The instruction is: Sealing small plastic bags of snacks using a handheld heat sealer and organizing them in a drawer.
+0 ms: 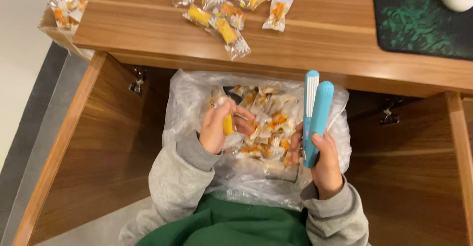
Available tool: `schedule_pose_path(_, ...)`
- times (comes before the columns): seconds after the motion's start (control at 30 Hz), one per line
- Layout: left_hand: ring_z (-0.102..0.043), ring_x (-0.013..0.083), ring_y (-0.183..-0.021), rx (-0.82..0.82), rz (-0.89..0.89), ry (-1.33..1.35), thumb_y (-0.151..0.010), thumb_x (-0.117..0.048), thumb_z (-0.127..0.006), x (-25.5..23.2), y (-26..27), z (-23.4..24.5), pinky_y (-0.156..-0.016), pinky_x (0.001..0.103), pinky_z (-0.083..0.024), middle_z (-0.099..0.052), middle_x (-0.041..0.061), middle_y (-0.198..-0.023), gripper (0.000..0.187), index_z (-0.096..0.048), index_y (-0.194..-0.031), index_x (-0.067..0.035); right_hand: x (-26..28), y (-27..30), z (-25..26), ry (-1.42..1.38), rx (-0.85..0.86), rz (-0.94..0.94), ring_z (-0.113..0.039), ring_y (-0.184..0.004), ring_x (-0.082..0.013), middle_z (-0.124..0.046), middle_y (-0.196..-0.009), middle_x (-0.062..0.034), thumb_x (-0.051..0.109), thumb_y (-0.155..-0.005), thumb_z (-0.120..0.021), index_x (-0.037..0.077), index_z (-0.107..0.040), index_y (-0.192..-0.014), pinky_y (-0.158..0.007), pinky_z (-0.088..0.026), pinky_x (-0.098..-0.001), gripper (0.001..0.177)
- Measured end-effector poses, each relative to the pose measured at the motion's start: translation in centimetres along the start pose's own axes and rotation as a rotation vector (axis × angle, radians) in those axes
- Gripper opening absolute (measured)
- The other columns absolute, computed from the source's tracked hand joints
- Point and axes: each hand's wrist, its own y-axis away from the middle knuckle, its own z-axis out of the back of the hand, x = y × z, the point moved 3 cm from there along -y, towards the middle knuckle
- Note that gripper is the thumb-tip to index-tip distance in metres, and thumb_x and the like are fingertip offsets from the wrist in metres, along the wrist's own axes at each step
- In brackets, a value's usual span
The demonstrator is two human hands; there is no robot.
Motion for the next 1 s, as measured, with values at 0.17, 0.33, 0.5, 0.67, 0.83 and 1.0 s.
schedule_pose_path(0.17, -0.050, 0.0228, -0.030, 0.032, 0.063, 0.000, -0.102, -0.040, -0.033, 1.5, -0.2, -0.2, -0.031, 0.038, -0.051, -0.046, 0.015, -0.050, 0.034, -0.042, -0.103, -0.007, 0.3, 0.0, 0.2, -0.021, 0.021, 0.023, -0.054, -0.038, -0.0235, -0.053, -0.065, -0.0191, 0.044, -0.089, -0.053, -0.005, -0.049, -0.108, -0.037, -0.057, -0.0420, 0.053)
schedule_pose_path(0.33, -0.050, 0.0093, -0.052, 0.294, -0.059, -0.092, -0.090, -0.044, -0.032, 2.0, 0.3, -1.8, -0.048, 0.022, -0.044, -0.052, 0.007, -0.065, 0.062, -0.048, -0.128, 0.003, 1.4, 0.6, -0.5, -0.002, 0.048, 0.071, -0.048, -0.029, -0.0187, -0.051, -0.055, -0.0164, 0.039, -0.091, -0.050, -0.008, -0.050, -0.108, -0.033, -0.057, -0.0403, 0.050)
schedule_pose_path(0.5, -0.053, 0.0110, -0.073, 0.266, -0.051, -0.450, -0.090, -0.021, -0.059, -2.5, 1.9, -5.6, -0.064, 0.022, -0.049, -0.066, 0.009, -0.085, 0.047, -0.052, -0.133, -0.003, 2.6, 0.8, -1.9, 0.094, 0.073, 0.072, -0.049, -0.025, -0.0190, -0.052, -0.051, -0.0153, 0.040, -0.088, -0.050, -0.009, -0.051, -0.114, -0.028, -0.048, -0.0334, 0.055)
schedule_pose_path(0.67, -0.053, 0.0071, -0.079, 0.242, -0.082, -0.512, -0.083, -0.014, -0.078, -3.2, 3.4, -5.6, -0.080, 0.020, -0.048, -0.071, 0.003, -0.092, 0.061, -0.050, -0.137, -0.010, 1.3, 1.6, -1.4, 0.142, 0.085, 0.051, -0.059, -0.036, -0.0244, -0.059, -0.066, -0.0193, 0.044, -0.086, -0.048, -0.004, -0.053, -0.111, -0.038, -0.047, -0.0348, 0.055)
schedule_pose_path(0.83, -0.056, 0.0088, -0.079, 0.186, -0.100, -0.633, -0.082, -0.012, -0.076, -4.7, 4.3, -6.0, -0.081, 0.027, -0.051, -0.069, 0.003, -0.088, 0.060, -0.050, -0.136, -0.013, 1.5, 2.1, -1.9, 0.117, 0.160, -0.021, -0.043, -0.028, -0.0141, -0.043, -0.054, -0.0081, 0.043, -0.091, -0.047, -0.007, -0.052, -0.111, -0.028, -0.041, -0.0283, 0.053)
schedule_pose_path(1.0, -0.055, 0.0068, -0.077, 0.156, -0.069, -0.506, -0.092, -0.014, -0.065, -4.7, 4.5, -6.9, -0.077, 0.023, -0.050, -0.071, 0.005, -0.082, 0.044, -0.050, -0.133, -0.009, 1.8, 2.0, -2.3, 0.127, 0.188, -0.046, -0.042, -0.028, -0.0136, -0.041, -0.056, -0.0073, 0.040, -0.095, -0.045, -0.009, -0.052, -0.112, -0.026, -0.041, -0.0291, 0.053)
